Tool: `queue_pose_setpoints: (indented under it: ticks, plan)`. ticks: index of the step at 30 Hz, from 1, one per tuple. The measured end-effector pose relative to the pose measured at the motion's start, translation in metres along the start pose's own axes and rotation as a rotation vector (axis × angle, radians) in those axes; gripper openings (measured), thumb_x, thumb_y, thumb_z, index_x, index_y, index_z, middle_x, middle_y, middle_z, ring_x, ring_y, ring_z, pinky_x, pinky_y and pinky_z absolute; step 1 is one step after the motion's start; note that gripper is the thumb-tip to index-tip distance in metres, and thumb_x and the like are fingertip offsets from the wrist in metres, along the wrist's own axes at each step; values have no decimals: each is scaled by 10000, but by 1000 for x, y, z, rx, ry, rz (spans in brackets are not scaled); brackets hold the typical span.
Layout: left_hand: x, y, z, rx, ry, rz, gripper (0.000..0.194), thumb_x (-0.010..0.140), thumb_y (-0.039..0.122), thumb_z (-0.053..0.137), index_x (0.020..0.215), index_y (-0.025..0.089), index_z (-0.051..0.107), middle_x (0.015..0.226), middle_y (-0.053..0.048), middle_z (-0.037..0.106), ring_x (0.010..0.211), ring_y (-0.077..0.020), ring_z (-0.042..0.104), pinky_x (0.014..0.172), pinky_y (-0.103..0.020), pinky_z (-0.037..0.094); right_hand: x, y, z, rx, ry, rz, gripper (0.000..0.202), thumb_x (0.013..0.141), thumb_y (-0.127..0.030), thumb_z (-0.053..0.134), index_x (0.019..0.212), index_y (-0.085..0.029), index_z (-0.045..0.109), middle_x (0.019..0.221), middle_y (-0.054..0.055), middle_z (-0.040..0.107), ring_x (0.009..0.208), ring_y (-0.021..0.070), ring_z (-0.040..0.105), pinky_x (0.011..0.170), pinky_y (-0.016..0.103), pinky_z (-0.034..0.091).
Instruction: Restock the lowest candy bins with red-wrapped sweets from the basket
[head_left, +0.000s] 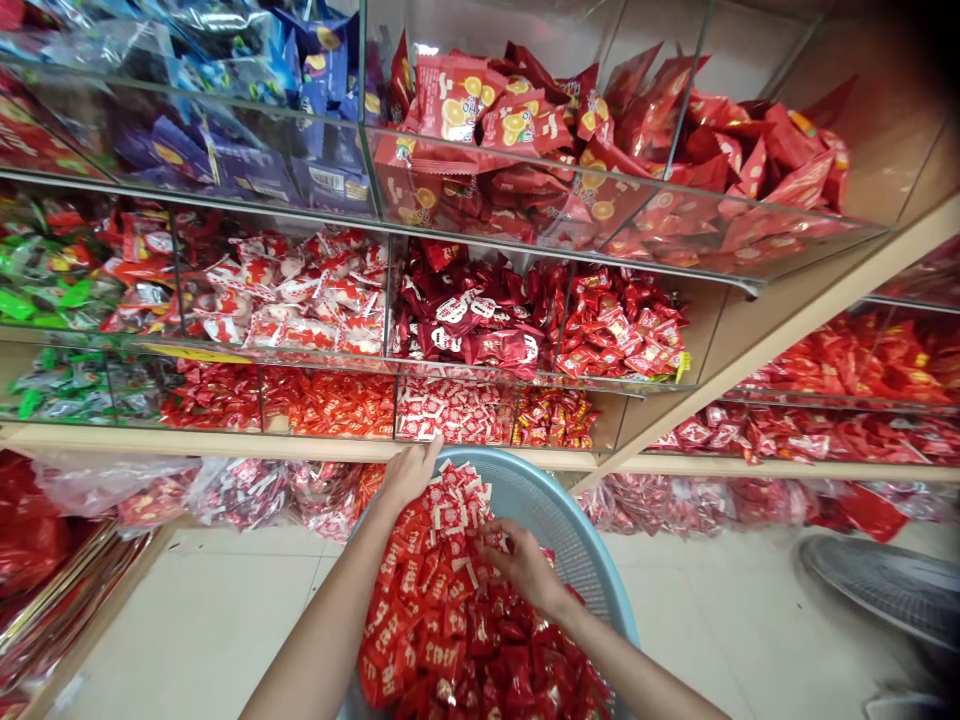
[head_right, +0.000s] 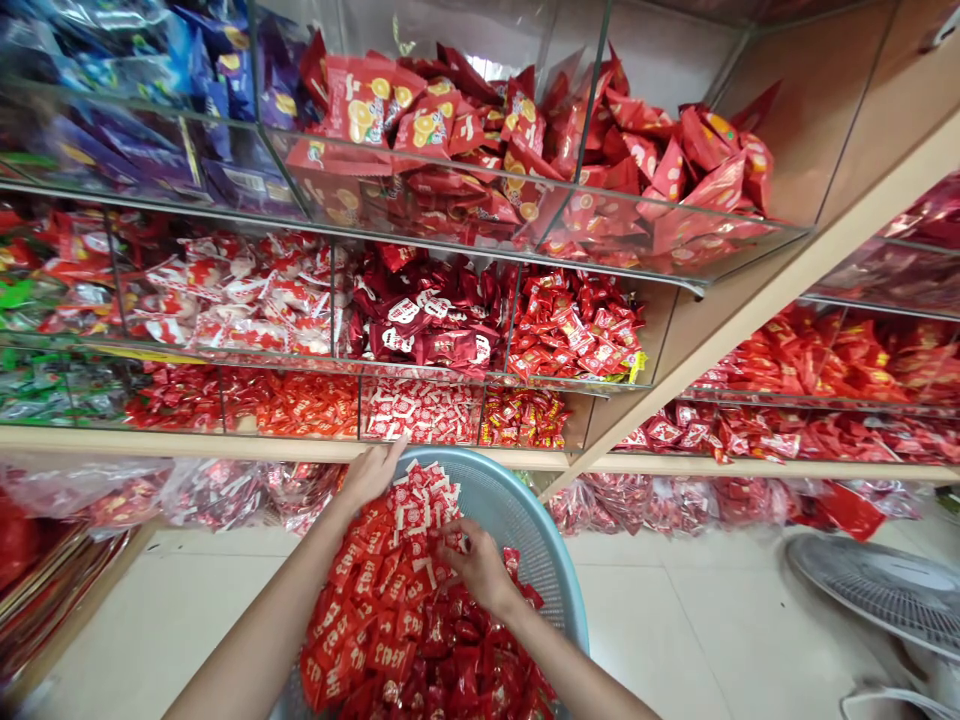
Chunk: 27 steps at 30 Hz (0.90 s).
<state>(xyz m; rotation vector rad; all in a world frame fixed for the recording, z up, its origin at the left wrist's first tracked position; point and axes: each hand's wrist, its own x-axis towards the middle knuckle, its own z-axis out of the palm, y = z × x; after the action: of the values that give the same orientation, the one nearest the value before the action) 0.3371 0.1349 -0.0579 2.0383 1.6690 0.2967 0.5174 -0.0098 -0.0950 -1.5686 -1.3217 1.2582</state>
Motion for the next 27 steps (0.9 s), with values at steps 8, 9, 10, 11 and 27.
queue_pose_setpoints:
  ticks: [8, 9, 10, 11, 27]
  plan:
    - [0, -1, 1, -20, 5, 10, 777, 800, 633, 40, 699, 168, 654, 777, -124, 667, 744, -240, 606, 671, -313, 404, -5, 9, -2, -177, 75, -196, 184, 739, -293, 567, 896, -211, 617, 911, 38, 625, 861, 191, 571, 798, 310, 436]
    - [0, -1, 1, -15, 8, 9, 774, 802, 630, 42, 695, 168, 654, 774, -125, 668, 745, -241, 608, 673, -314, 405, -6, 9, -1, -185, 73, -198, 182, 742, -291, 564, 897, -212, 616, 911, 38, 624, 862, 190, 571, 796, 305, 433]
    - [0, -1, 1, -9, 12, 8, 771, 804, 627, 44, 694, 167, 653, 775, -126, 669, 748, -243, 609, 676, -315, 405, -8, 8, 1, -190, 72, -200, 181, 744, -293, 563, 896, -212, 615, 912, 38, 622, 862, 189, 571, 792, 300, 431]
    - [0, 0, 1, -2, 14, 8, 768, 806, 624, 47, 694, 166, 652, 776, -127, 670, 751, -244, 609, 679, -316, 406, -9, 7, 3, -193, 75, -203, 180, 745, -296, 564, 895, -212, 614, 913, 40, 620, 862, 189, 570, 790, 296, 429]
    - [0, 0, 1, -7, 12, 7, 790, 797, 635, 30, 674, 162, 651, 750, -134, 665, 744, -250, 609, 682, -324, 405, -20, -2, 18, -187, 108, -282, 161, 786, -241, 513, 924, -207, 590, 939, 50, 586, 899, 179, 542, 814, 299, 426]
